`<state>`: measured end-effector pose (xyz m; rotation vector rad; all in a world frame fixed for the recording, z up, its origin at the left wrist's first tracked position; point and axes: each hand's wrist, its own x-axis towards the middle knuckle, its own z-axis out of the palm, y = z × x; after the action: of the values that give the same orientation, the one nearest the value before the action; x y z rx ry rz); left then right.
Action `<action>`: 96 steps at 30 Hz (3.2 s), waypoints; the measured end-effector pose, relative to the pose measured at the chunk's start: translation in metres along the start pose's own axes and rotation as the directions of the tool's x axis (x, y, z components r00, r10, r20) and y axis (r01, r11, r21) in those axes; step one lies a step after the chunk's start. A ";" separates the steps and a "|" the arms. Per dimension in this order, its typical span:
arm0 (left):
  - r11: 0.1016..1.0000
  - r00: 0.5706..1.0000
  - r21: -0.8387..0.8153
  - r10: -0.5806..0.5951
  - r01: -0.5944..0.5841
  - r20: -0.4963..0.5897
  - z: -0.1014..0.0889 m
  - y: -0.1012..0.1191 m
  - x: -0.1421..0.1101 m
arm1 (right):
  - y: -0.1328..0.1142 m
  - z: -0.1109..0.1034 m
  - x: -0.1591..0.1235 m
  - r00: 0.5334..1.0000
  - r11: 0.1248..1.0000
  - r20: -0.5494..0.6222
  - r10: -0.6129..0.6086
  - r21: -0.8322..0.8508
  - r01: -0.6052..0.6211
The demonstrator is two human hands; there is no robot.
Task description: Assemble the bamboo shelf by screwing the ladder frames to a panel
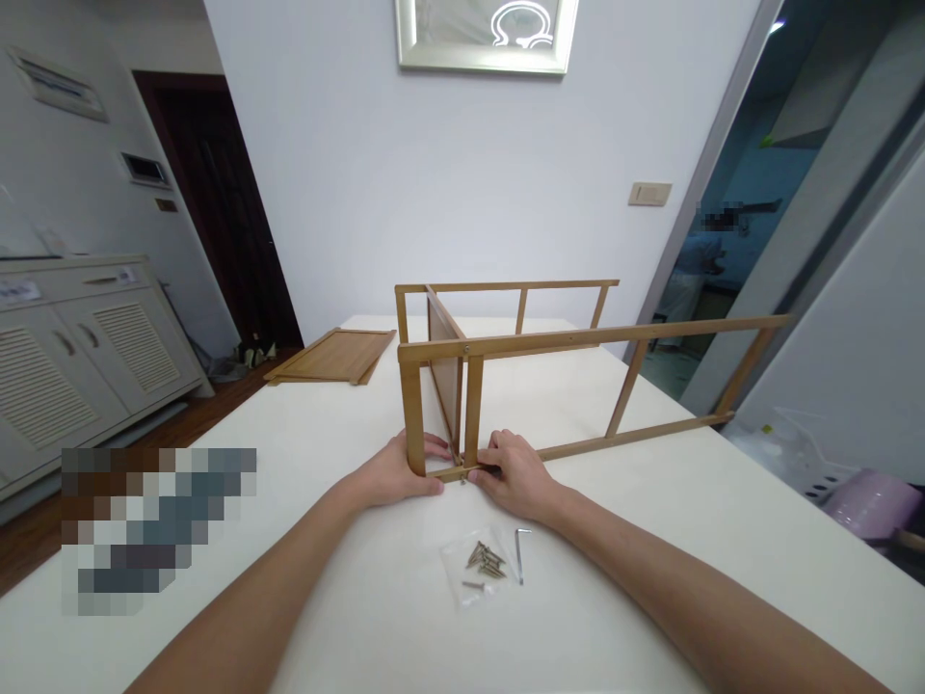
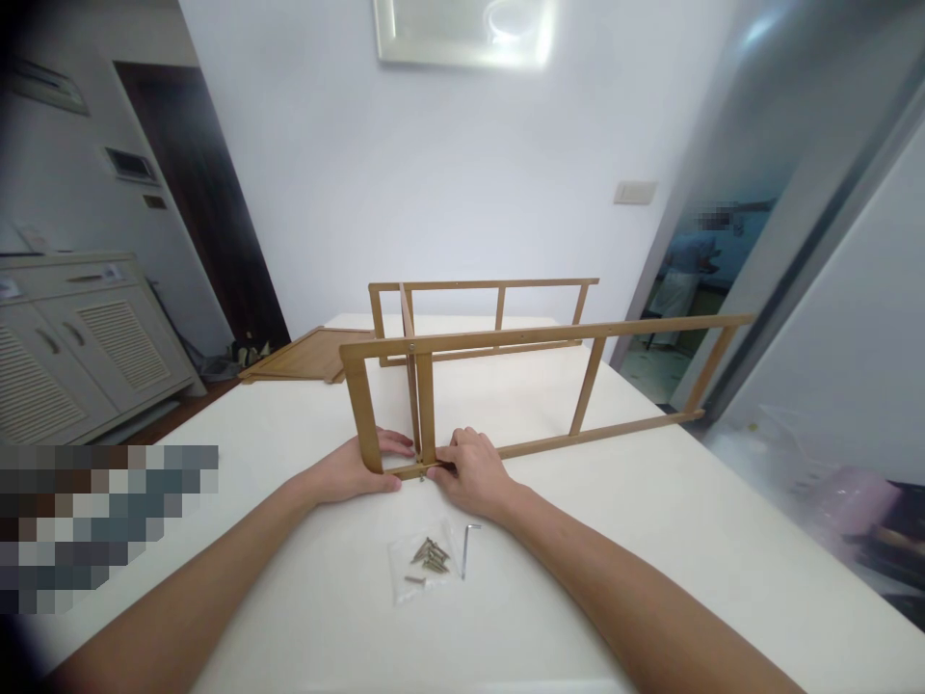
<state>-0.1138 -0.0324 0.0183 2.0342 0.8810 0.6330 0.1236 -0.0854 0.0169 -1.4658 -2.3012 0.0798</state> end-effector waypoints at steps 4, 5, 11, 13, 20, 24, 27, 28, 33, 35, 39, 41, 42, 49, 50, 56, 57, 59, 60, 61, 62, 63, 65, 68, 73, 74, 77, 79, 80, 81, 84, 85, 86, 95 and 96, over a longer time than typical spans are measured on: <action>0.999 1.000 -0.032 -0.011 0.010 -0.027 0.000 0.000 0.000 | -0.003 0.001 -0.002 0.999 0.999 -0.011 -0.031 -0.034 0.030; 0.999 0.999 -0.037 -0.010 0.009 -0.036 0.000 0.000 0.000 | -0.004 0.000 -0.003 0.999 0.998 -0.019 -0.044 -0.041 0.043; 0.999 1.000 -0.043 0.000 -0.001 -0.013 0.000 0.007 -0.002 | -0.006 -0.003 -0.004 0.997 0.997 -0.029 -0.077 0.012 0.078; 0.999 1.000 -0.051 0.004 -0.003 0.004 0.000 0.007 -0.001 | -0.005 -0.003 -0.004 0.998 0.998 -0.026 -0.059 0.033 0.060; 0.998 0.998 -0.023 0.058 -0.059 -0.027 0.000 0.004 -0.001 | -0.001 -0.002 -0.001 1.000 0.998 -0.001 -0.022 0.064 0.022; 0.997 0.997 -0.023 0.071 -0.071 -0.016 0.000 0.002 0.000 | -0.002 -0.003 -0.002 1.000 0.997 0.002 -0.004 0.076 0.003; 0.997 0.997 -0.031 0.075 -0.075 -0.007 0.000 0.001 0.000 | -0.003 -0.002 -0.001 1.000 0.997 -0.010 0.017 0.076 -0.017; 0.997 0.997 -0.032 0.074 -0.075 -0.009 0.000 0.001 0.000 | -0.003 -0.001 -0.001 1.000 0.997 -0.014 0.019 0.074 -0.018; 0.997 0.998 -0.022 0.069 -0.069 -0.012 0.001 0.002 0.000 | -0.001 0.001 0.000 1.000 0.998 -0.029 0.005 0.068 -0.003; 0.997 0.998 -0.028 0.068 -0.069 -0.014 0.001 0.002 0.000 | -0.001 0.002 0.000 1.000 0.998 -0.031 0.004 0.069 -0.001; 0.997 0.998 -0.040 0.065 -0.066 -0.015 0.001 0.002 0.000 | -0.001 0.001 0.000 0.999 0.997 -0.031 0.009 0.076 -0.007; 0.997 0.998 -0.041 0.065 -0.066 -0.010 0.001 0.002 0.000 | -0.002 0.001 0.000 0.999 0.997 -0.031 0.008 0.081 -0.005; 0.997 0.998 -0.041 0.066 -0.066 -0.009 0.001 0.002 0.000 | -0.002 0.001 0.000 1.000 0.997 -0.030 0.006 0.082 -0.004; 0.996 0.996 0.000 0.088 -0.088 -0.017 0.002 0.002 0.001 | -0.002 0.000 -0.001 1.000 0.997 -0.013 0.000 0.077 0.001; 0.996 0.996 0.004 0.088 -0.088 -0.017 0.002 0.002 0.001 | -0.001 0.000 -0.001 1.000 0.997 -0.014 0.000 0.081 0.002; 0.996 0.996 0.027 0.083 -0.083 -0.017 0.002 0.001 0.001 | -0.002 0.000 0.001 0.999 0.998 -0.009 -0.041 0.039 0.041; 0.996 0.996 0.023 0.083 -0.083 -0.016 0.002 0.001 0.001 | -0.003 0.000 0.001 0.999 0.998 -0.009 -0.053 0.024 0.054; 0.996 0.996 0.019 0.085 -0.085 -0.014 0.002 0.001 0.001 | -0.003 0.000 0.001 0.997 0.997 -0.009 -0.071 0.010 0.071; 0.996 0.996 0.022 0.086 -0.086 -0.016 0.002 0.001 0.001 | -0.003 0.000 0.001 0.997 0.997 -0.010 -0.076 0.013 0.077; 0.996 0.996 0.025 0.086 -0.086 -0.018 0.002 0.002 0.001 | -0.002 0.000 0.001 0.997 0.996 -0.011 -0.082 0.020 0.083; 0.996 0.996 0.027 0.085 -0.085 -0.020 0.002 0.002 0.001 | -0.001 0.000 0.001 0.996 0.996 -0.011 -0.087 0.030 0.088; 0.996 0.996 0.031 0.084 -0.084 -0.023 0.003 0.002 0.001 | -0.001 0.000 0.001 0.996 0.995 -0.011 -0.090 0.039 0.090; 0.996 0.996 0.042 0.084 -0.083 -0.031 0.003 0.002 0.001 | 0.000 0.000 0.002 0.996 0.995 -0.002 -0.085 0.046 0.085; 0.994 0.995 0.063 0.092 -0.090 -0.037 0.003 0.001 0.001 | 0.001 0.001 0.003 0.999 0.998 0.018 -0.044 0.045 0.044; 0.993 0.994 0.067 0.103 -0.100 -0.039 0.003 -0.001 0.002 | 0.000 0.001 0.003 0.999 0.999 0.033 0.009 0.032 -0.010; 0.993 0.994 0.061 0.104 -0.101 -0.041 0.003 -0.001 0.002 | 0.000 0.001 0.003 0.999 1.000 0.034 0.004 0.029 -0.005; 0.993 0.993 0.043 0.113 -0.112 -0.034 0.003 -0.001 0.002 | 0.000 0.000 0.002 0.999 1.000 0.034 -0.010 0.028 0.009; 0.993 0.993 0.040 0.112 -0.111 -0.029 0.003 0.000 0.002 | -0.001 0.000 0.002 0.999 0.999 0.033 -0.017 0.030 0.016; 0.994 0.994 0.040 0.106 -0.105 -0.028 0.003 0.000 0.002 | -0.001 0.000 0.002 0.999 0.999 0.033 -0.020 0.031 0.019; 0.994 0.995 0.039 0.099 -0.097 -0.028 0.003 0.000 0.002 | -0.001 0.000 0.002 0.999 0.999 0.031 -0.023 0.032 0.022; 0.996 0.996 0.028 0.084 -0.083 -0.031 0.003 0.000 0.002 | -0.001 0.000 0.001 0.999 0.999 0.022 -0.028 0.027 0.028; 0.997 0.996 0.021 0.081 -0.080 -0.034 0.003 0.000 0.002 | -0.001 0.001 0.001 0.999 0.999 0.019 -0.030 0.024 0.029; 0.997 0.996 0.013 0.077 -0.077 -0.038 0.004 -0.001 0.002 | -0.001 0.001 0.001 0.999 0.999 0.017 -0.030 0.020 0.030; 0.997 0.996 0.009 0.075 -0.074 -0.046 0.004 -0.004 0.002 | 0.001 0.001 0.003 0.999 0.999 0.040 0.000 0.032 -0.001; 0.997 0.996 0.013 0.077 -0.076 -0.047 0.004 -0.003 0.002 | 0.001 0.001 0.003 0.999 0.999 0.044 0.001 0.033 -0.003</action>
<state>-0.1111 -0.0312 0.0139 2.0788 0.8387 0.7222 0.1231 -0.0826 0.0165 -1.4637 -2.3218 0.1508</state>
